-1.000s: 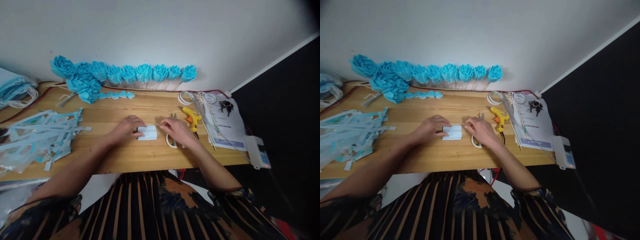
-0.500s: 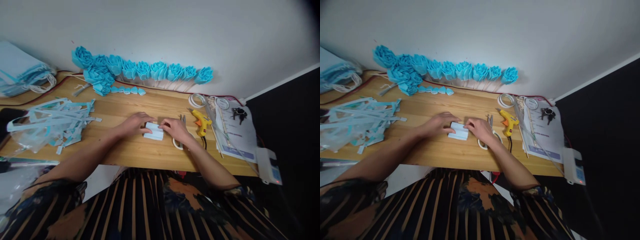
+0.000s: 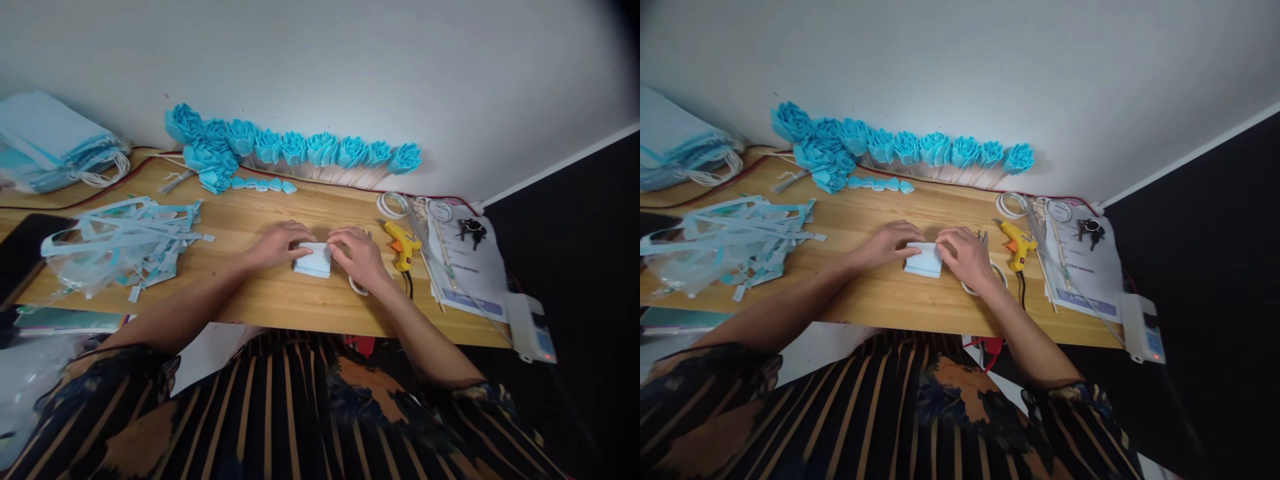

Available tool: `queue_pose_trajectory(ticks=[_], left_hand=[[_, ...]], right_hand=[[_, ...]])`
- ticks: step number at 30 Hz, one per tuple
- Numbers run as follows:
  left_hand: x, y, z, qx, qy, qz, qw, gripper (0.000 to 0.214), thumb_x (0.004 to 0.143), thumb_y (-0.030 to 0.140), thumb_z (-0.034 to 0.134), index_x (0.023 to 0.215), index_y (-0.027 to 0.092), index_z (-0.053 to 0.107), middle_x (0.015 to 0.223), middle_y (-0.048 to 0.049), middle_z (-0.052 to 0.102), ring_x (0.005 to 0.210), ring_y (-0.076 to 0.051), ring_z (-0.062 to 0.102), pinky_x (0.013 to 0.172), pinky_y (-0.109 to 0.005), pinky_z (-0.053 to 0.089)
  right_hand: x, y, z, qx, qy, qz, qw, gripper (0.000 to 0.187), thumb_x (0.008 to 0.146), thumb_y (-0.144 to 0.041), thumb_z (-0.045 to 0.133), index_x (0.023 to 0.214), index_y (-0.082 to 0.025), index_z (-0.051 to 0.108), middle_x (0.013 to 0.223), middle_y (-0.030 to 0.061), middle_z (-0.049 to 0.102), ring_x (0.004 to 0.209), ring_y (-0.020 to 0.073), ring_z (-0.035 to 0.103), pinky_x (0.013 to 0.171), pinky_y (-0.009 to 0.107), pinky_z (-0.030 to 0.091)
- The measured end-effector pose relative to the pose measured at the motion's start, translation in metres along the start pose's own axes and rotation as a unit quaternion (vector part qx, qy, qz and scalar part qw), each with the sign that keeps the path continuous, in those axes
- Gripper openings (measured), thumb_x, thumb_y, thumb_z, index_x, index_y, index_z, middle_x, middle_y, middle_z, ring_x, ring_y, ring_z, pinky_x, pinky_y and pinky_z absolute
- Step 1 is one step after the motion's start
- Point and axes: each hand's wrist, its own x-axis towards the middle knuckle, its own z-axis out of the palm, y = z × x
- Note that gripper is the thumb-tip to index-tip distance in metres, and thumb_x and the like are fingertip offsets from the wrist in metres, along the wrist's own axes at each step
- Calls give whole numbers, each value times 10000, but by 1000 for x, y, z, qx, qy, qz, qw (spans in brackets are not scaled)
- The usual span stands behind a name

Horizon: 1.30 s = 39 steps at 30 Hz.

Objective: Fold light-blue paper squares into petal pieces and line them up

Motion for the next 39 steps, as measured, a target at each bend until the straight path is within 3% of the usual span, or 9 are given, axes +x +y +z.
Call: queue_pose_trajectory(ticks=[4,10,14,18,23,25,31,34,39], left_hand=[[2,1,0,-49,63,13,997,184,891,335,647,886,181,747,1026,-98,699,980,-203,638,884,-365,484],[4,9,-2,-98,122,-44,987,182,870,313,649,820,153,720,920,-80,695,893,-183,637,827,-326,484],[4,15,1,-162,81,-134,974,224,859,344,643,843,133,718,788,-38,687,738,-146,608,679,-263,459],[2,10,11,-231,18,-198,952,247,845,339,647,880,102,709,782,-31,691,675,-123,585,615,-236,434],[1,2,18,-178,-13,-224,958,266,805,354,690,695,113,659,663,-3,645,597,-111,539,535,-219,362],[2,3,16,-190,-7,-222,956,255,809,349,690,705,117,668,674,-7,654,605,-116,549,539,-224,370],[4,5,12,-248,64,-242,936,217,834,326,686,854,112,716,758,-41,705,643,-127,596,582,-239,427],[3,1,13,-251,111,-238,932,236,833,345,695,859,111,712,786,-55,718,661,-132,608,592,-242,432],[1,-2,16,-245,115,-246,931,322,815,420,694,708,116,685,659,-40,665,563,-111,533,528,-240,372]], right_hand=[[2,-5,4,87,31,74,993,86,885,-223,589,891,-229,674,948,35,740,898,200,668,851,366,503],[13,-11,16,282,15,197,939,264,812,-386,694,1025,-231,708,917,15,723,797,159,640,709,283,488],[17,-13,25,298,24,236,925,233,760,-418,730,830,-196,728,697,-18,656,607,115,541,570,246,408],[21,-10,26,278,69,247,926,215,753,-399,742,811,-193,727,619,-42,610,546,93,492,520,228,366],[39,2,11,346,204,218,890,200,760,-391,754,779,-208,673,745,-2,709,657,124,642,705,287,546],[46,4,4,369,219,206,880,253,774,-449,750,792,-212,663,770,16,723,660,141,670,743,328,579],[53,8,9,395,74,202,893,533,773,-680,665,1102,-262,696,1020,72,769,923,225,722,802,387,599],[50,13,20,397,55,231,887,547,781,-686,648,1168,-300,677,1074,50,762,966,219,718,848,390,586],[40,15,27,383,46,246,889,455,741,-620,714,945,-213,724,919,35,737,877,185,673,814,318,538]])
